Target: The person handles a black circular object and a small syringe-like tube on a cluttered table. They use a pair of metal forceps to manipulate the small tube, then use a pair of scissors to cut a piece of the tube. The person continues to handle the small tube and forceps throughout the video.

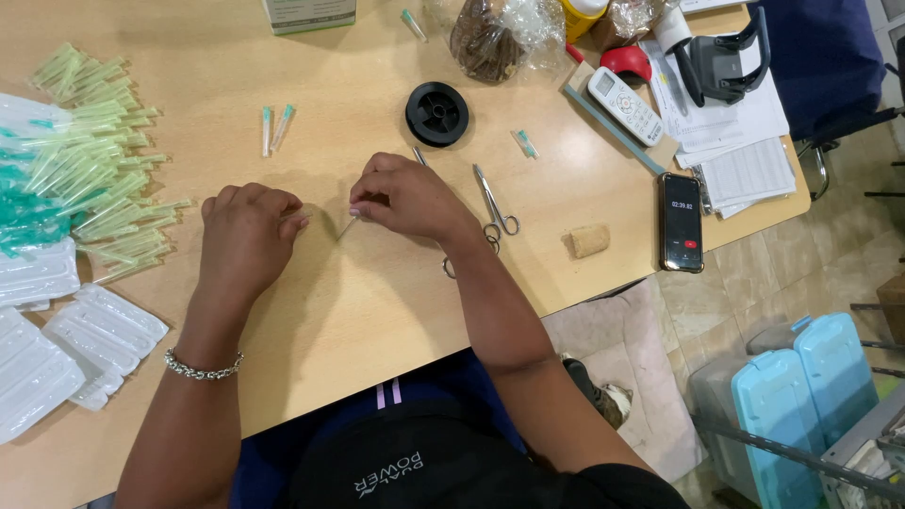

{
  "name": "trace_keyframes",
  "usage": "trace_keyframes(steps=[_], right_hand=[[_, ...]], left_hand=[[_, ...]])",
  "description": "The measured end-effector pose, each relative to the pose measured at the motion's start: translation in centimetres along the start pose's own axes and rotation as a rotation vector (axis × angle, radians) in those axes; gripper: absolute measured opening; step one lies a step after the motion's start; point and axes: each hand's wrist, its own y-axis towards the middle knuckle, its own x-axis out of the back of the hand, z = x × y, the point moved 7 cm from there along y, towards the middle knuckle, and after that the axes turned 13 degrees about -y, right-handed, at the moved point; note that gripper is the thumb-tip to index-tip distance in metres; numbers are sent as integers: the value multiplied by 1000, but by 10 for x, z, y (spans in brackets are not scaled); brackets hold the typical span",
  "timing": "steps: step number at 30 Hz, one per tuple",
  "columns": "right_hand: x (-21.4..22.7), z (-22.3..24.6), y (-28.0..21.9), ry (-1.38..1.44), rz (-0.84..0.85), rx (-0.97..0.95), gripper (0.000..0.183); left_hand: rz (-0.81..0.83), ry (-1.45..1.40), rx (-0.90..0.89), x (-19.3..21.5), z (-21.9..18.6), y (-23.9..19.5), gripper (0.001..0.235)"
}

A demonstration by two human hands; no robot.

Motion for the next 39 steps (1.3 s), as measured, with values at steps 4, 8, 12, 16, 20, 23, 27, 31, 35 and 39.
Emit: trace_keyframes(steps=[4, 8, 12, 16, 20, 23, 27, 31, 35, 39], right_hand=[[2, -18, 1, -3, -144, 2, 16], [26, -65, -3, -383, -506, -332, 56], [25, -105, -15, -315, -323, -750, 96], [10, -125, -11, -361, -337, -734, 88], [7, -136, -12, -332, -462, -679, 68], [28, -107, -14, -229, -600, -546, 62], [40, -53, -16, -42, -796, -181, 61], [30, -15, -13, -66, -824, 0, 68], [24, 14, -12, 132, -793, 244, 70], [11, 23, -13, 661, -646, 368, 67]], left_hand=[[19, 0, 9, -2, 3, 1, 23], [-39, 14, -49, -5, 6, 3, 19], [-87, -14, -81, -7, 6, 3, 11], [-127, -18, -130, -6, 3, 2, 16], [-125, -25, -93, 3, -7, -1, 17], [-199, -101, -140, 12, -15, -1, 16], [-290, -501, -138, 33, -34, -4, 17], [-320, -815, -81, 35, -43, -10, 22], [-264, -1197, -78, 24, -48, -9, 29], [-186, -1292, -156, 32, -70, -21, 29]])
